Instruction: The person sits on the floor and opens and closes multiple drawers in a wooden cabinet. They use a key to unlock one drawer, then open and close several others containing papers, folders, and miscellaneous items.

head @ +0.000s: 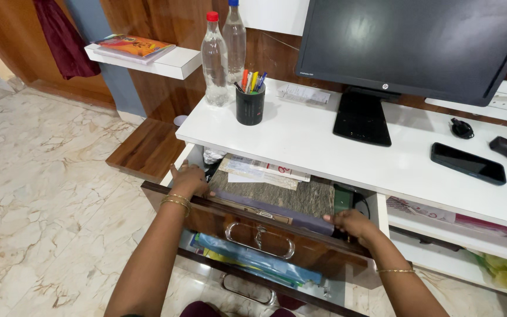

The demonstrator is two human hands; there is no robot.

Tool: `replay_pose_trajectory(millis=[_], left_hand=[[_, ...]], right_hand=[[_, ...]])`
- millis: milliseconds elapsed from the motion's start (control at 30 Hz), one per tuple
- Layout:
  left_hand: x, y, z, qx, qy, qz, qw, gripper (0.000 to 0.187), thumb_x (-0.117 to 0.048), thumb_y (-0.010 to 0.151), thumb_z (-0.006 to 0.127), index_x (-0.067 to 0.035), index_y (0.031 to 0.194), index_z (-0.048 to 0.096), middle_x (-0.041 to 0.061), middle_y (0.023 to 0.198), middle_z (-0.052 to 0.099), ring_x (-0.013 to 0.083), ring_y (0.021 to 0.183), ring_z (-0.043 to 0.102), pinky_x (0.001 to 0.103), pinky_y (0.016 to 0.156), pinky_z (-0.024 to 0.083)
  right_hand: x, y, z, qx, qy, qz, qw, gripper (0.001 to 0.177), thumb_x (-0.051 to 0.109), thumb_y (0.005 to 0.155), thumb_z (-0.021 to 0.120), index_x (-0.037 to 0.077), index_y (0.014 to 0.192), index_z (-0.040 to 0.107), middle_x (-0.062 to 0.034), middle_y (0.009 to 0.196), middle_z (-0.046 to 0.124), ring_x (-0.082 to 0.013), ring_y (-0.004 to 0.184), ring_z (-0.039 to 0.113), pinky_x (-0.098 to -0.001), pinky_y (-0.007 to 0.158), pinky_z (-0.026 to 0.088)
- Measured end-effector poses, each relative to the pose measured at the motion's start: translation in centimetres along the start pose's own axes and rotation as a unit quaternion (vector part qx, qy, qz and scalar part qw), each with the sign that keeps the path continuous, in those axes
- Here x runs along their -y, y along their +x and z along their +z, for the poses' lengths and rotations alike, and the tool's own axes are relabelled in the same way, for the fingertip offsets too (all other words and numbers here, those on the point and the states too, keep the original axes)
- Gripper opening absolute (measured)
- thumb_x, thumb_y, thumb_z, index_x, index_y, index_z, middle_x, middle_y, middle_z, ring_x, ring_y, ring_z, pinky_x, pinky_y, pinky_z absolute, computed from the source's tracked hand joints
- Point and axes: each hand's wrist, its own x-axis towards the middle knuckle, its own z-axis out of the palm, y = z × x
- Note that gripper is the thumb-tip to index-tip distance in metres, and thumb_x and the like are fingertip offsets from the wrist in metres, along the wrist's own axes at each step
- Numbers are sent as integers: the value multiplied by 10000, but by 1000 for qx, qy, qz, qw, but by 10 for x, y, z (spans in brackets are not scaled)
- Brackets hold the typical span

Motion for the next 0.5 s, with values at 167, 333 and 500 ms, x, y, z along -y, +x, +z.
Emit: replay_pose_trajectory(millis=[167, 333, 500], left_hand=[[-1, -2, 9, -74, -51, 2, 996, 558, -593, 789, 791, -186, 1171, 776, 65, 1613, 395, 310, 1587, 125, 673, 1217, 50], [-2, 7, 36, -165, -141, 21, 976, 478, -575, 906, 655, -214, 1208, 736, 72, 1440, 561, 295, 1409, 446, 639, 1254, 103], [-3, 31, 49, -226, -158, 30, 961, 620, -609, 884, 634, -139, 1287, 601, 123, 1343, 566, 312, 1318, 522, 604, 1209, 158]], right_hand=[[1, 28, -11, -28, 86, 31, 995, 471, 467, 840, 817, 95, 679, 578, -19, 617, 512, -157, 550, 388, -325, 515, 321], [14, 28, -9, -81, 109, 15, 991, 468, 461, 852, 796, 82, 701, 567, -38, 624, 503, -169, 553, 420, -360, 490, 356], [51, -1, -3, -171, -106, -5, 980, 583, 596, 912, 665, 19, 909, 747, -168, 767, 717, -312, 685, 718, -412, 641, 551]])
